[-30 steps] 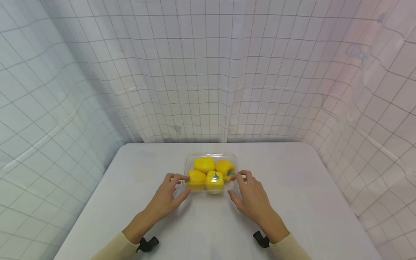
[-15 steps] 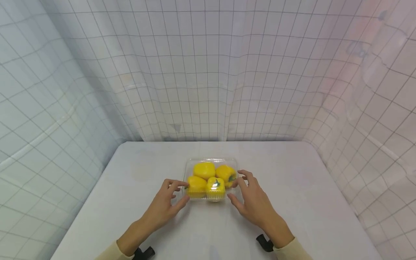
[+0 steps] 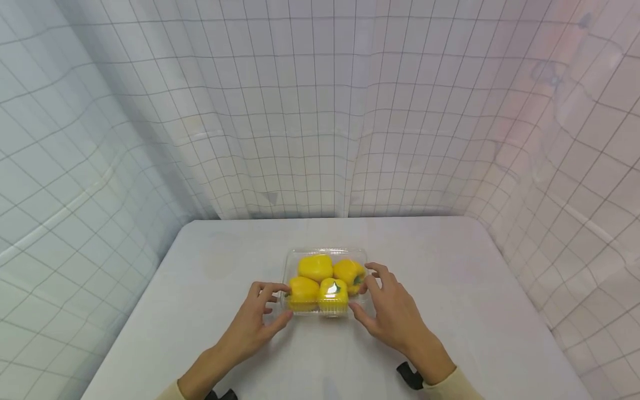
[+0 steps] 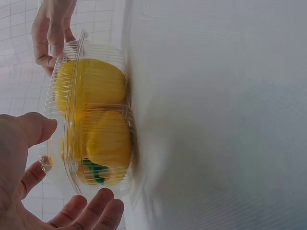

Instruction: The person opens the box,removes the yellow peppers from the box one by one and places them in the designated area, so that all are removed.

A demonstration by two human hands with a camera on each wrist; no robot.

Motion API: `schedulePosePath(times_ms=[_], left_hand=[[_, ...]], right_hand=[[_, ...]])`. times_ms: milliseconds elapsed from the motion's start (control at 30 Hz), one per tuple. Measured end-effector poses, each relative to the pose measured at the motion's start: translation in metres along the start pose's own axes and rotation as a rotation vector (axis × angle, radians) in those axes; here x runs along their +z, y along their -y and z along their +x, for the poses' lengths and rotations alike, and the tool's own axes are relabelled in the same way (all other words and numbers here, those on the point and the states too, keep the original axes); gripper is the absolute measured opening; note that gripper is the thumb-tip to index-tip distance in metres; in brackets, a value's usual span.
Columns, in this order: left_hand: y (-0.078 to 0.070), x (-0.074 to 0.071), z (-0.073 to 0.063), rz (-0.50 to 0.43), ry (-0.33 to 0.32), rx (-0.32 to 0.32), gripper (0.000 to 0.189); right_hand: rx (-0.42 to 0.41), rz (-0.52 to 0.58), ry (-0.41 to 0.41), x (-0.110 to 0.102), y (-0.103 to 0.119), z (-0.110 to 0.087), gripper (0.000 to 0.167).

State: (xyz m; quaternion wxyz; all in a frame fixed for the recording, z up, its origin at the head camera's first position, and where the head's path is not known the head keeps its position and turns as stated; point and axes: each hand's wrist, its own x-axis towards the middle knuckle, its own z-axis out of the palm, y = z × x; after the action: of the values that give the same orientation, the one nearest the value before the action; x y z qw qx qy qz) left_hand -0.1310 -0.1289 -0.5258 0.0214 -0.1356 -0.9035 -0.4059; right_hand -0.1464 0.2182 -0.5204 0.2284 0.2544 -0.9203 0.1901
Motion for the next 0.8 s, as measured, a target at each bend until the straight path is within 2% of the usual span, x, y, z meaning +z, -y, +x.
schedulePosePath(times_ms=[300, 500, 633, 800], left_hand=[[0.001, 0.002, -0.003, -0.013, 0.000, -0.020, 0.057], [0.002, 0.003, -0.003, -0.038, -0.007, -0.051, 0.079], [0.004, 0.003, -0.003, -0.074, -0.012, -0.046, 0.086], [0.007, 0.002, -0.003, -0.104, 0.015, -0.069, 0.085]], right_hand=[[-0.005, -0.031, -0.018, 0.000, 0.002, 0.001, 0.038], [-0.020, -0.040, -0.001, 0.001, 0.007, 0.004, 0.043], [-0.054, -0.037, 0.026, 0.003, 0.011, 0.008, 0.051], [-0.123, -0.027, 0.060, 0.008, 0.018, 0.016, 0.057]])
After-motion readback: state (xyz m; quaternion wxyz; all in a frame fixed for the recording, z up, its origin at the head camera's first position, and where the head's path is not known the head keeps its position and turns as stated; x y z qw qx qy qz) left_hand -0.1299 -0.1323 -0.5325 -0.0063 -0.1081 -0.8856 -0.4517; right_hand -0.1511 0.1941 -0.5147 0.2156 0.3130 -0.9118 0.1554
